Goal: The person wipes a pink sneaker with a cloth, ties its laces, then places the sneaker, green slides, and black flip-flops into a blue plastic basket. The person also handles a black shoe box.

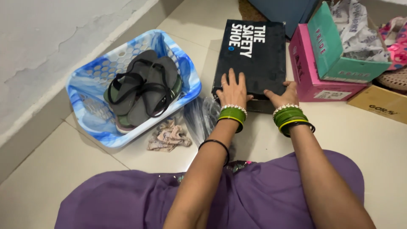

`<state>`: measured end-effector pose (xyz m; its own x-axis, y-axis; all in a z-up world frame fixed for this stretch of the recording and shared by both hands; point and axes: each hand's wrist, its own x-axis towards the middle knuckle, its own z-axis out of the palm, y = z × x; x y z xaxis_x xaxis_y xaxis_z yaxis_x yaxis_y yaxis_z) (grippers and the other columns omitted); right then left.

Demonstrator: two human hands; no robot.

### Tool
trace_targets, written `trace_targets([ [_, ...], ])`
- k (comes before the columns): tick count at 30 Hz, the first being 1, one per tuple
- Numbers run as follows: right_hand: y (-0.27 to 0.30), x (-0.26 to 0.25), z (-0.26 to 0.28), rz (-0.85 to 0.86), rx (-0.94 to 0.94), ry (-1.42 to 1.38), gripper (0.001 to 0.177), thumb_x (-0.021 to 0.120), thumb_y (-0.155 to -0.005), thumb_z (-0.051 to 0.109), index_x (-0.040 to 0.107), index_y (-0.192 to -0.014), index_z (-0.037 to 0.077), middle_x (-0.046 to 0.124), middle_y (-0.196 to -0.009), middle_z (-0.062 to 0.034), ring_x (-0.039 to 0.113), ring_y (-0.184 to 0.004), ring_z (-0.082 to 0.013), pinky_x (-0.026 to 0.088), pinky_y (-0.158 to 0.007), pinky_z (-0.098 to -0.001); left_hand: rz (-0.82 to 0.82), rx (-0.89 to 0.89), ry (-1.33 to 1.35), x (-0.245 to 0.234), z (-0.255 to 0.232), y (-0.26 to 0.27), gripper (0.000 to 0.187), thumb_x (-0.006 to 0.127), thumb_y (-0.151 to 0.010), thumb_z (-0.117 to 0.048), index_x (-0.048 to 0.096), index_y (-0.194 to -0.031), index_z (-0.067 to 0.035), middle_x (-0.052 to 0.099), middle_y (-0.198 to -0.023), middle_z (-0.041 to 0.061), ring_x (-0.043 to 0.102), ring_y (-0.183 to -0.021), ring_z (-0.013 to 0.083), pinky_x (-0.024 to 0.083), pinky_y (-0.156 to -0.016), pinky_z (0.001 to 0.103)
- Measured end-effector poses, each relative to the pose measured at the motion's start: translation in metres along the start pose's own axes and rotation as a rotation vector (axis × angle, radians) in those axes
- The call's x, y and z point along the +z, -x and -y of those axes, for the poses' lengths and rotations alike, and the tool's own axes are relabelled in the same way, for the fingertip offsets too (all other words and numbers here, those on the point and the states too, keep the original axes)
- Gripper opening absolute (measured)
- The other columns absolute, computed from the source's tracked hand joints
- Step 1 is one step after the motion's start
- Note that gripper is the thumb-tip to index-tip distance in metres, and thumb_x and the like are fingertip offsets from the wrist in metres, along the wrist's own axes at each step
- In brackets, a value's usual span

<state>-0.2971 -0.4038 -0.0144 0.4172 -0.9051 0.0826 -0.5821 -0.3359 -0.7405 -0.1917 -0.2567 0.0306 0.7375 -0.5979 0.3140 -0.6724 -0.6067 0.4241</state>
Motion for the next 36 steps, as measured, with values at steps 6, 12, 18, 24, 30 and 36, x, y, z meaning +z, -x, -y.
trace_targets([
  [6,0.022,-0.009,0.017,0.083,-0.065,0.167,0.085,0.092,-0.068,0.044,0.051,-0.133,0.008,0.063,-0.126,-0.0253,0.061,-0.119,-0.0405,0.049,-0.101,-0.0469,-0.124,0.189,-0.248,0.019,0.001,-0.006,0.061,0.077,-0.080,-0.030,0.056,-0.135,-0.013,0.044,-0.154,0.012,0.042,-0.143,0.0357,0.042,-0.100,0.071],
  [12,0.024,-0.016,0.021,0.096,-0.154,0.316,0.077,0.092,-0.072,0.043,0.055,-0.130,0.009,0.063,-0.123,-0.0247,0.061,-0.117,-0.0423,0.051,-0.097,-0.0501,-0.182,0.377,-0.429,0.045,-0.001,-0.025,0.036,0.057,-0.096,-0.025,0.065,-0.126,-0.007,0.061,-0.139,0.020,0.045,-0.142,0.0352,0.037,-0.109,0.071],
  [18,0.035,-0.027,0.040,0.134,-0.082,0.360,0.081,0.092,-0.069,0.041,0.053,-0.134,0.012,0.062,-0.127,-0.0212,0.062,-0.117,-0.0408,0.052,-0.094,-0.0534,-0.132,0.441,-0.477,0.058,0.003,-0.035,0.039,0.056,-0.092,-0.025,0.068,-0.124,-0.005,0.067,-0.129,0.021,0.047,-0.137,0.0345,0.036,-0.108,0.067],
  [24,0.039,-0.032,0.052,0.132,-0.086,0.442,0.087,0.094,-0.066,0.045,0.053,-0.135,0.014,0.061,-0.129,-0.0211,0.063,-0.116,-0.0409,0.052,-0.092,-0.0561,0.022,0.599,-0.508,0.059,-0.004,-0.034,0.029,0.058,-0.098,-0.020,0.073,-0.118,-0.004,0.073,-0.113,0.013,0.055,-0.125,0.0303,0.043,-0.100,0.056],
  [30,0.042,-0.031,0.060,0.108,-0.054,0.456,0.087,0.093,-0.066,0.045,0.052,-0.136,0.015,0.060,-0.128,-0.0216,0.063,-0.115,-0.0431,0.050,-0.092,-0.0604,-0.252,0.763,-0.408,0.035,-0.003,-0.016,0.018,0.062,-0.088,-0.020,0.075,-0.095,-0.010,0.069,-0.111,0.006,0.053,-0.120,0.0242,0.046,-0.092,0.047],
  [36,0.042,-0.029,0.064,0.085,-0.024,0.487,0.084,0.092,-0.067,0.045,0.053,-0.136,0.018,0.059,-0.129,-0.0200,0.061,-0.118,-0.0428,0.048,-0.092,-0.0639,-0.295,0.773,-0.365,0.021,0.001,-0.003,0.019,0.062,-0.089,-0.020,0.073,-0.098,-0.008,0.067,-0.114,0.009,0.053,-0.120,0.0245,0.047,-0.095,0.048],
])
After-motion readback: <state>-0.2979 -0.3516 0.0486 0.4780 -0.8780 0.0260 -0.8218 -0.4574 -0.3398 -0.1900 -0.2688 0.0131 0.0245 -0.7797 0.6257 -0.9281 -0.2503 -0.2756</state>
